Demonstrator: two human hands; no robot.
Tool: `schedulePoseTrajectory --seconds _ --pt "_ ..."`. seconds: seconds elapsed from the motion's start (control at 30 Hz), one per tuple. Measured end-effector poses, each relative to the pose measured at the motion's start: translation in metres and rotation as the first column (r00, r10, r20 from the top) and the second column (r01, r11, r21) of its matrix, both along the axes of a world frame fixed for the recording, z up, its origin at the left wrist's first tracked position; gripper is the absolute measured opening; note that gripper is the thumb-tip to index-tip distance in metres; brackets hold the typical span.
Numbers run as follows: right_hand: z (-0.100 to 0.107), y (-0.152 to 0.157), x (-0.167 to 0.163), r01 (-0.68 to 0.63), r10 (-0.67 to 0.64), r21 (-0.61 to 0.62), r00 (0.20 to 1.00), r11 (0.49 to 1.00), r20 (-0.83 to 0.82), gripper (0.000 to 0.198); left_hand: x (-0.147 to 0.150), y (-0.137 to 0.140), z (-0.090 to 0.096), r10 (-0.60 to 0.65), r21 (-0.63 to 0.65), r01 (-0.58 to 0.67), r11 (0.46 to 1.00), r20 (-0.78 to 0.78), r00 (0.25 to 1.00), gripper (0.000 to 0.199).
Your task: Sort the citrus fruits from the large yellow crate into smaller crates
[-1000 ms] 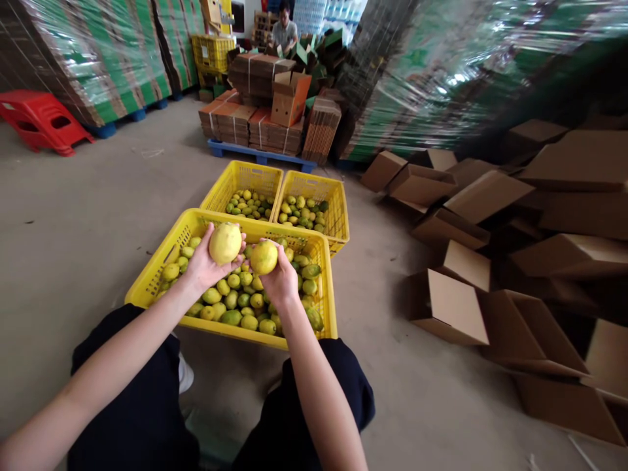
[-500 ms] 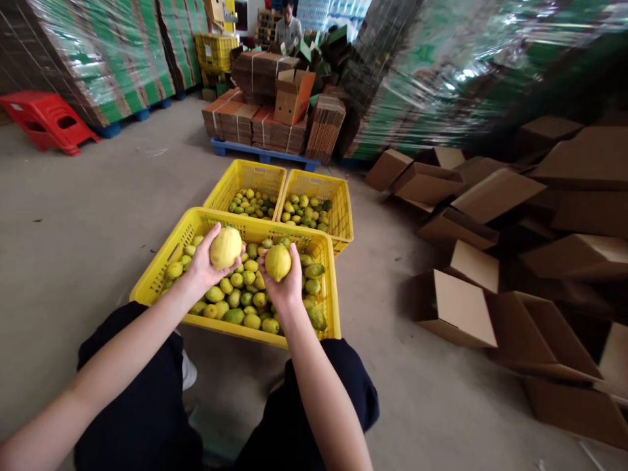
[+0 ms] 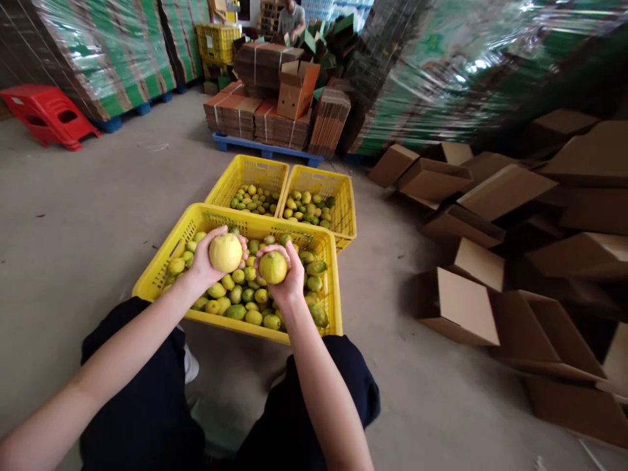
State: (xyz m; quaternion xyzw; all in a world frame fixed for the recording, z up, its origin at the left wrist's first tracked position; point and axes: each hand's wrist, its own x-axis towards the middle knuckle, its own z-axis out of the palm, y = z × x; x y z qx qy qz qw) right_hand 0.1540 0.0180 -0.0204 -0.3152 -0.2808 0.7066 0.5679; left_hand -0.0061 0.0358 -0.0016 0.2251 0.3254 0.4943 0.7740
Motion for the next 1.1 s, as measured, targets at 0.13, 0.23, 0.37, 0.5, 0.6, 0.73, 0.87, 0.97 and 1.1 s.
schedulePoseTrajectory --seconds 0.13,0.23,0.37,0.5,0.6,0.73,0.87,0.97,1.1 --pt "-0.003 -0.004 0.000 0.024 -0.040 0.191 0.996 0.981 0.082 0.028 -0.005 -0.008 0.001 -0.003 0.427 0.110 0.898 -0.245 0.970 0.033" --pt "-0.006 -0.007 0.002 -0.049 0.022 0.279 0.995 0.959 0.099 0.028 -0.008 -0.014 0.003 -0.024 0.533 0.206 0.820 -0.328 0.944 0.035" --pt "-0.004 -0.008 0.003 -0.116 0.101 0.298 0.993 0.947 0.067 0.029 -0.007 -0.016 0.005 -0.060 0.520 0.236 0.821 -0.332 0.941 0.040" --pt "-0.001 -0.006 0.001 -0.084 0.091 0.104 0.993 0.991 -0.069 0.029 -0.001 -0.009 0.003 -0.085 0.192 0.122 0.974 -0.188 0.978 0.036" --pt "-0.004 -0.002 -0.001 -0.012 -0.014 -0.123 0.978 0.992 -0.210 0.025 0.001 0.000 0.000 -0.087 -0.251 0.080 0.965 -0.017 0.996 0.038" --pt "-0.009 0.005 -0.001 0.031 -0.158 -0.408 0.946 0.913 -0.283 0.023 0.002 0.007 -0.003 0.022 -0.471 0.003 0.882 0.048 0.999 0.040" --pt "-0.011 0.012 -0.001 0.029 -0.168 -0.471 0.952 0.882 -0.255 0.024 0.001 0.007 0.002 0.026 -0.513 0.038 0.858 0.118 0.993 0.043" --pt "-0.023 0.008 -0.004 0.076 -0.176 -0.454 0.968 0.888 -0.181 0.023 -0.005 0.009 0.007 0.077 -0.541 0.034 0.841 0.181 0.981 0.042" --pt "-0.060 -0.013 -0.017 0.105 -0.057 -0.656 0.994 0.747 0.094 0.021 -0.024 0.017 0.011 0.220 -0.565 -0.066 0.822 0.209 0.953 0.043"
